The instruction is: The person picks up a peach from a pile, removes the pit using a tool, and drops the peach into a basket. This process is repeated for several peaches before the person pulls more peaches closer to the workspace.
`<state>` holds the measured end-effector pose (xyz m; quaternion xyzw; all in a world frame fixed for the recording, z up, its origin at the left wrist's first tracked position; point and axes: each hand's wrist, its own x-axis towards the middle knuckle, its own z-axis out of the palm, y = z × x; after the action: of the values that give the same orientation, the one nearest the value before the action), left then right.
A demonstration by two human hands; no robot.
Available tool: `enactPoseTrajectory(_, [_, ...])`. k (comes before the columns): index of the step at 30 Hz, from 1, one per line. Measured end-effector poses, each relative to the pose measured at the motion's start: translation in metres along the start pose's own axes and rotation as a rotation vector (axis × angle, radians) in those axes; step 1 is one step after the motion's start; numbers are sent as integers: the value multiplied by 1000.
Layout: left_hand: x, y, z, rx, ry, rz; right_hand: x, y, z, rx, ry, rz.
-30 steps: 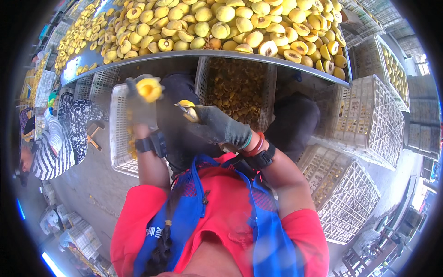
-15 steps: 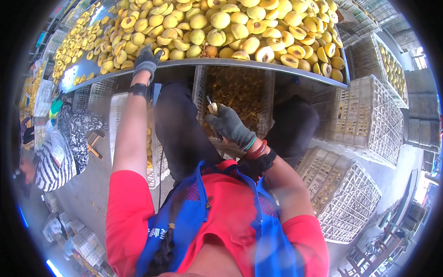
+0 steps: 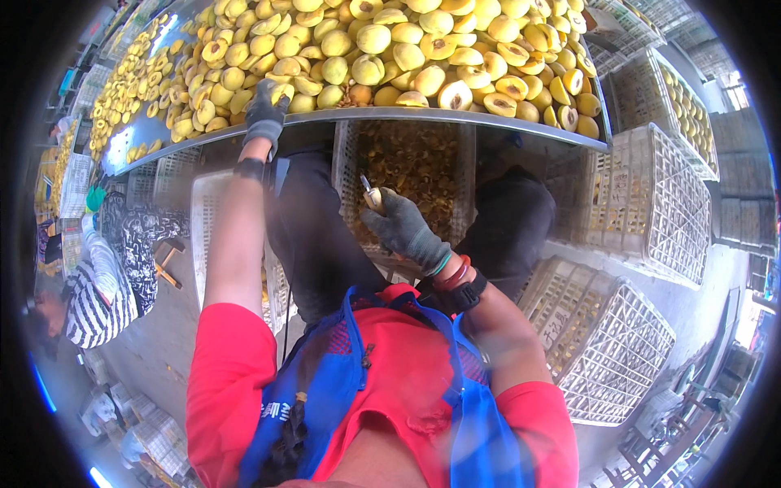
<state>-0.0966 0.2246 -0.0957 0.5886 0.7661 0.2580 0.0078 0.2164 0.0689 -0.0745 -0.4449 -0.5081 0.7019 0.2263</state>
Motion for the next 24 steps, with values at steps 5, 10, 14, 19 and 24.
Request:
enactPoseTrajectory(5, [-56, 52, -46, -605, 101, 160, -7, -28, -2, -470, 201, -506])
enactPoseTrajectory(10, [-126, 108, -78, -1003, -153, 155, -7, -56, 2, -642, 270, -669])
enactPoseTrajectory(14, [-154, 137, -90, -870, -158, 212, -12, -59, 6, -714, 304, -536])
enactPoseTrajectory(19, [-165, 133, -64, -1011, -90, 163, -17, -43, 10, -686, 305, -527])
enactPoseTrajectory(24, [-171, 153, -56, -1413, -104, 86, -18, -36, 9, -586, 294, -540])
